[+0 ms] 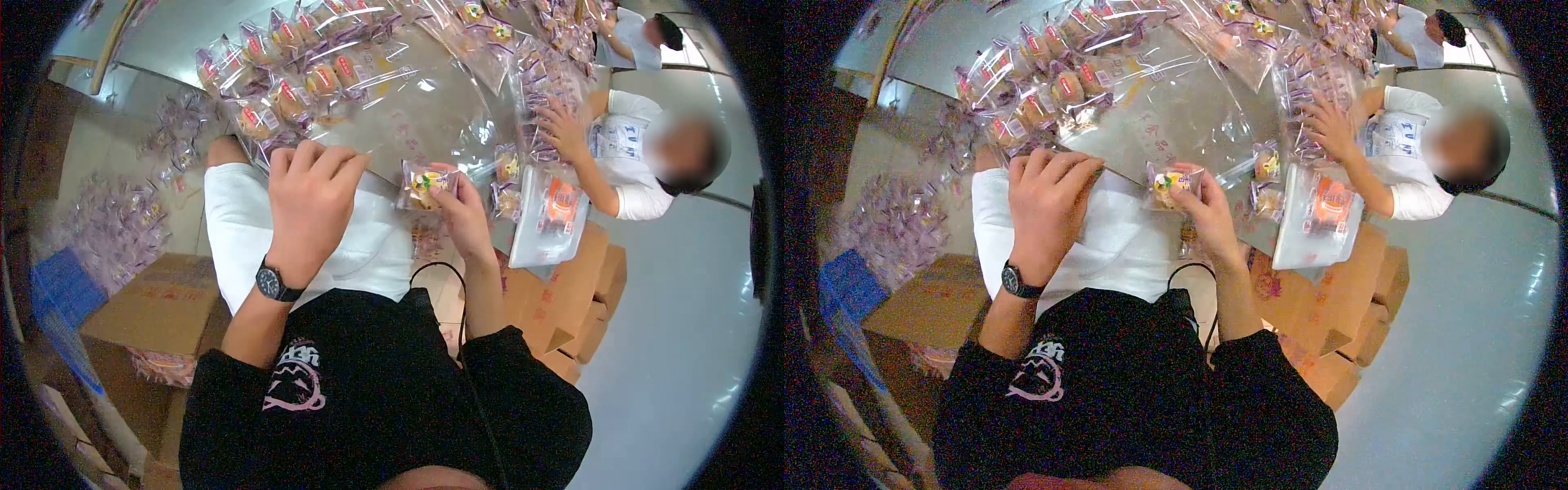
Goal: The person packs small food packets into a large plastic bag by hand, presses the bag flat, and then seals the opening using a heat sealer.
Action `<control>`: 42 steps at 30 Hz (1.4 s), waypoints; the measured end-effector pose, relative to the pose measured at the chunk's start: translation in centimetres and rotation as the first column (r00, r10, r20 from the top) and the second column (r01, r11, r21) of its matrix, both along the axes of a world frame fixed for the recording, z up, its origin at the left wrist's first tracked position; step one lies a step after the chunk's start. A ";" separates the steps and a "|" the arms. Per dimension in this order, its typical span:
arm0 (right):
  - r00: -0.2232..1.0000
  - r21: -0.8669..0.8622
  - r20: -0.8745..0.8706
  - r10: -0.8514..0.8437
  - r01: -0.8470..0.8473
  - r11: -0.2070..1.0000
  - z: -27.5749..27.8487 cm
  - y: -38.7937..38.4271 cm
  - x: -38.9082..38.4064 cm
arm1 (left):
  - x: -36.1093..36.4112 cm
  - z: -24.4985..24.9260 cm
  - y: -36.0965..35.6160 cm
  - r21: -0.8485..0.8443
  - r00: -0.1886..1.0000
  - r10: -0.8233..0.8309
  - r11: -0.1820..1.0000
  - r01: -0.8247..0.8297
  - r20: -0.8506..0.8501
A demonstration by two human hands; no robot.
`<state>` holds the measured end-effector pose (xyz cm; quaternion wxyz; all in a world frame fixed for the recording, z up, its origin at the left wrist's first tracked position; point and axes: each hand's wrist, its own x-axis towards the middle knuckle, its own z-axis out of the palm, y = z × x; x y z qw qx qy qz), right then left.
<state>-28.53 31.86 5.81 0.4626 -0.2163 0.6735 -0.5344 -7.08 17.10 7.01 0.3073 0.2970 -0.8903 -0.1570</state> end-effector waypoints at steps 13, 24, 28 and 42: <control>0.774 -0.278 0.625 -0.099 0.339 0.899 0.3 -1.9 0.5 | -1.2 2.2 1.4 -0.055 0.992 0.063 0.997 -0.057 0.112; 0.977 -0.168 -0.148 0.155 -0.180 0.969 -2.6 -2.5 -0.3 | -1.8 2.2 0.5 -0.042 0.970 0.110 0.992 -0.122 -0.218; 0.892 -0.223 -0.451 0.011 -0.124 0.967 -3.9 -5.5 1.0 | -2.3 2.4 0.2 -0.041 0.950 0.117 0.990 -0.135 -0.289; 0.699 -0.277 -0.704 -0.126 -0.107 0.955 -6.8 -15.9 -0.4 | -2.4 3.3 0.2 0.018 0.946 0.070 0.998 -0.068 -0.317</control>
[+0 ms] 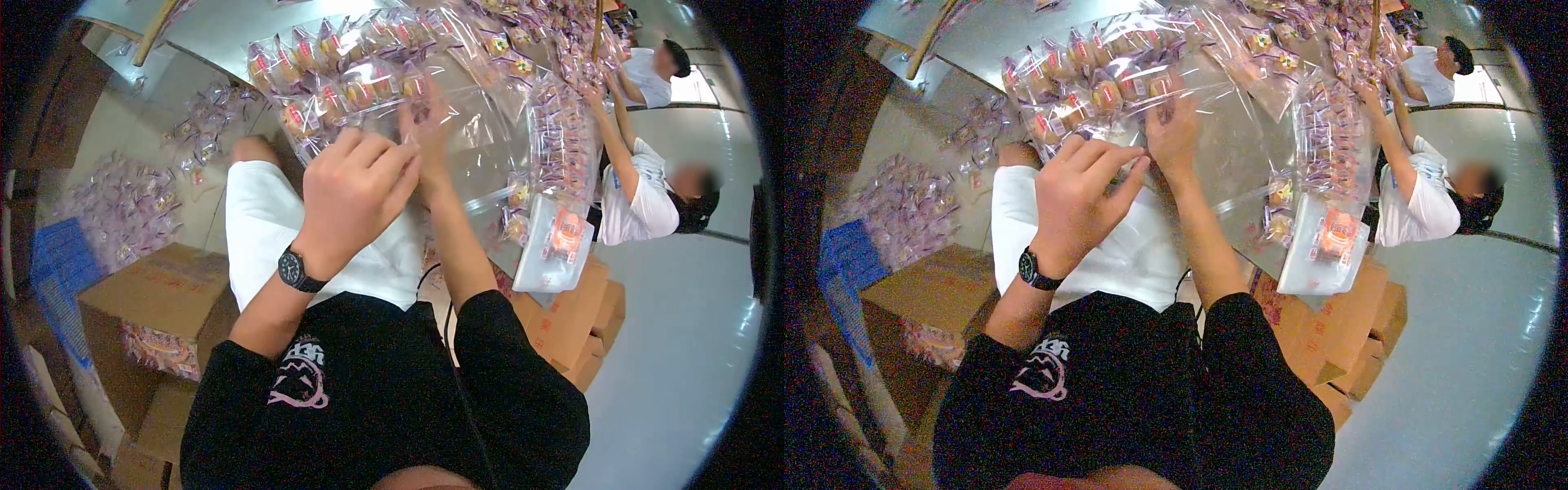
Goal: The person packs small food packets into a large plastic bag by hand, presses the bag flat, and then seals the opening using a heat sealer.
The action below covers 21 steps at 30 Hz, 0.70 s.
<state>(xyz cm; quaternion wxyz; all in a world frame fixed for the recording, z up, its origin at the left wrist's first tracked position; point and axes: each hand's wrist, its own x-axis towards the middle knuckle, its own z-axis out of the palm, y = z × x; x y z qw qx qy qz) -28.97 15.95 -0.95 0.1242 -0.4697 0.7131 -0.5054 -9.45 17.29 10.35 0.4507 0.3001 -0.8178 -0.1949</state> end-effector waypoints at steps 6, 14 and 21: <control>0.959 -0.110 -0.254 0.125 -0.158 0.981 -0.3 -0.8 -1.1 | 1.8 -0.8 -0.1 -0.006 0.996 -0.052 0.999 0.052 -0.069; 0.881 -0.199 -0.453 0.139 -0.252 0.947 -0.6 -2.1 -1.8 | 6.9 -3.0 1.2 0.218 0.984 0.068 0.976 -0.032 -0.163; 0.927 -0.116 -0.347 0.140 -0.191 0.975 -0.6 -1.0 -0.4 | 10.8 -11.6 -2.3 0.311 0.928 0.298 0.881 -0.358 0.223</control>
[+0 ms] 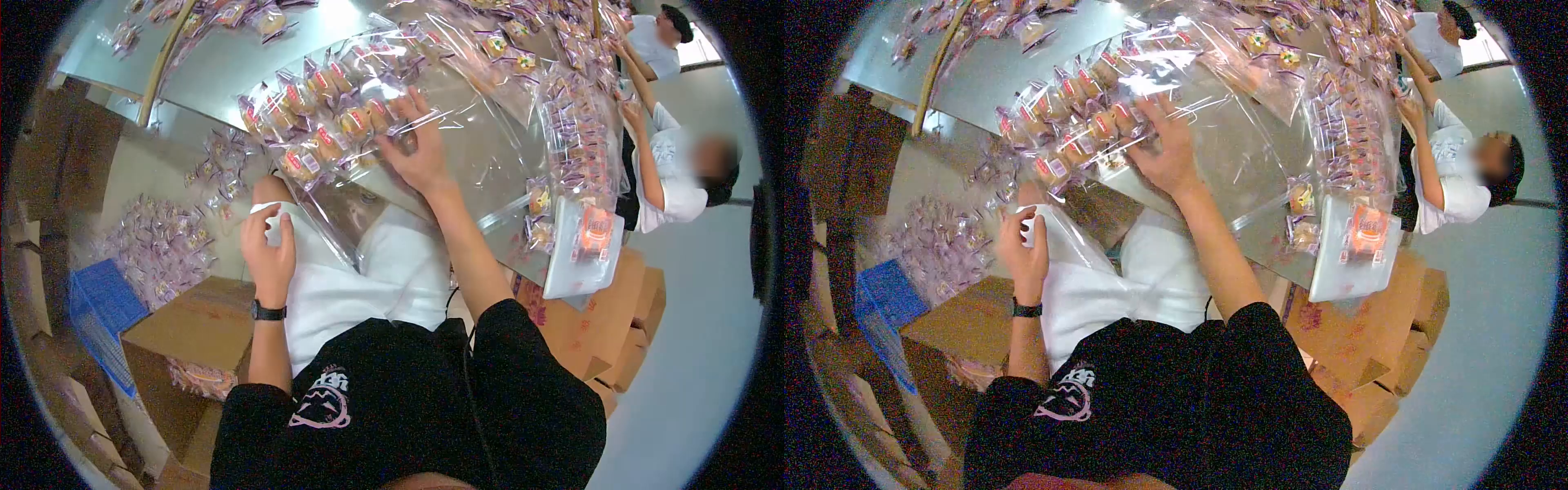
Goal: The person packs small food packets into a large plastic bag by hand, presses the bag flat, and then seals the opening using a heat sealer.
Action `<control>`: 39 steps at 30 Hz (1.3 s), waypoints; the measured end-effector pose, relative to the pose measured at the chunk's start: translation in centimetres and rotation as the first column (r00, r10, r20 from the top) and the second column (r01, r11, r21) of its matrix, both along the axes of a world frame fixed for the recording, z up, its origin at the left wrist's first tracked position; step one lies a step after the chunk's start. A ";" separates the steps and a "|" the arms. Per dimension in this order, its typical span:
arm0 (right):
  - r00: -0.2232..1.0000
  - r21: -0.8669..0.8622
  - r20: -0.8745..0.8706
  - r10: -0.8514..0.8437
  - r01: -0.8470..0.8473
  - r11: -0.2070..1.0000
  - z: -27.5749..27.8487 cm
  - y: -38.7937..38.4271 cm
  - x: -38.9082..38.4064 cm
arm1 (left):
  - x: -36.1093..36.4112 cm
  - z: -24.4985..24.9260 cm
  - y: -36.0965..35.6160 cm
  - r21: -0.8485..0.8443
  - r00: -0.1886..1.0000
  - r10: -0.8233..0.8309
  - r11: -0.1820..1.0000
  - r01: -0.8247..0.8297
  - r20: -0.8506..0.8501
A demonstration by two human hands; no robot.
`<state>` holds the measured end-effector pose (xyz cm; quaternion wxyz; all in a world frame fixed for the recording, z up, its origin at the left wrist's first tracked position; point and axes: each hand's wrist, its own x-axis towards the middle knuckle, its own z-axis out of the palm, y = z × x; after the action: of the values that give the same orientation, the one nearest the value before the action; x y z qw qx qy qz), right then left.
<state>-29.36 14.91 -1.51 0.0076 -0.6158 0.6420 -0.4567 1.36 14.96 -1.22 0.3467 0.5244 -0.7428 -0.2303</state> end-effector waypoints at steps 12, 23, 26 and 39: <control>0.942 -0.008 0.336 -0.013 0.016 1.000 -2.3 -0.2 -0.4 | -1.3 -6.4 -4.3 0.197 0.889 0.033 0.971 -0.137 0.458; 0.966 0.091 0.217 -0.138 0.121 0.988 1.2 2.2 0.2 | -0.7 -12.0 -9.9 0.306 0.810 -0.127 0.950 -0.067 0.572; 0.966 0.121 0.197 -0.168 0.146 0.982 0.7 6.2 0.6 | 0.1 -14.8 -11.0 0.320 0.719 -0.222 0.947 -0.001 0.658; 0.907 0.128 -0.181 -0.381 0.406 0.905 10.7 0.8 -21.1 | 0.7 -20.2 -13.3 0.211 0.644 -0.290 0.957 0.198 0.708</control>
<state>-50.51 15.74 9.23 -0.0837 -0.5037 0.7869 -0.3466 2.04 1.63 -21.44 -0.0444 0.4861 -0.8683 -0.0878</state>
